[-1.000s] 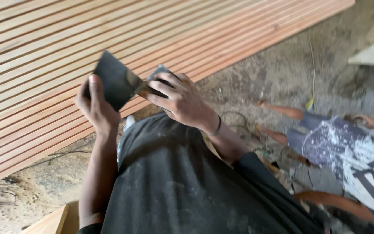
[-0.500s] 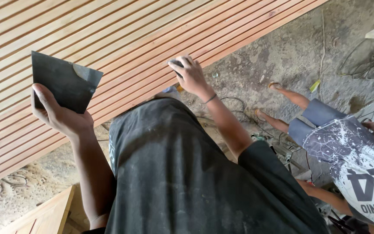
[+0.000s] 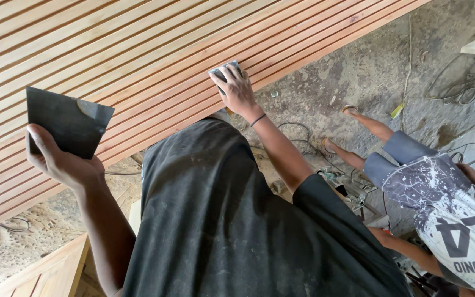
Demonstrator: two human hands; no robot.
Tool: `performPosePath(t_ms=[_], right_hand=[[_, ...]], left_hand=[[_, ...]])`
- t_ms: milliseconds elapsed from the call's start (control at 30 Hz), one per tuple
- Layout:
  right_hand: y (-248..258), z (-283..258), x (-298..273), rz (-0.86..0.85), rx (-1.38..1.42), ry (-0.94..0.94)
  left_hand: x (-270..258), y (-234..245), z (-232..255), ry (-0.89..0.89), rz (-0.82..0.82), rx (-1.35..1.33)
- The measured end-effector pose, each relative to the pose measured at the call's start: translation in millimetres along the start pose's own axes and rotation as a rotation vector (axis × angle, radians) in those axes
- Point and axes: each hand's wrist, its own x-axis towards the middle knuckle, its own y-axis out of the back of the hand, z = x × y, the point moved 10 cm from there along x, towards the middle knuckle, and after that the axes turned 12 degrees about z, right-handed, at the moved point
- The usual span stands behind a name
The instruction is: The person sands a large wooden slatted panel using two sanding blocks, moving back and forth along the grain. The person occasionally switches the sanding blocks between hands and continues sanding different sections of the panel.
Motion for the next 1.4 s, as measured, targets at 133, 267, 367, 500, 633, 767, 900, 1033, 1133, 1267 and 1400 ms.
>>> performPosePath(t_ms=[133,267,367,500,633,767,900,1033,1133,1267,1400], right_hand=[[-7.5,1.9,-5.1,-0.022,-0.012,-0.002],[-12.4,6.7,-2.5,-0.037,-0.011,-0.002],[-16.7,9.1,-1.9,-0.046,-0.008,-0.014],[-17.8,10.0,-4.0,-0.07,-0.019,-0.011],[-9.6,8.1,-2.3,-0.045,-0.003,-0.004],[-1.3,9.4,1.6,-0.021,-0.021,0.001],[4.4,10.1,6.8,-0.035,0.013,-0.008],[16.0,10.6,4.7,-0.014,0.028,-0.018],[17.9,11.8,9.8,-0.012,-0.025,0.035],[19.9,23.4,6.1,-0.011,0.03,-0.03],[18.7,31.4,7.8,-0.009,0.0,-0.028]], left_hand=[[-1.1,-2.3,-6.6,0.015,-0.028,0.024],[-3.1,-13.1,-7.8,0.004,-0.09,0.005],[-0.5,-13.1,-13.1,0.028,-0.048,0.046],[-3.2,-21.1,-15.1,0.021,-0.065,0.04],[-8.7,-28.4,-11.9,0.011,-0.105,0.021],[-12.0,-31.8,-15.4,0.027,-0.091,0.033],[-15.3,-34.7,-17.9,0.036,-0.09,0.024],[-18.8,-34.1,-19.9,0.055,-0.091,0.033],[-18.3,-37.6,-19.6,0.049,-0.116,0.014],[-19.9,-37.7,-18.8,0.057,-0.103,0.008],[-24.3,-39.9,-19.2,0.063,-0.124,0.034]])
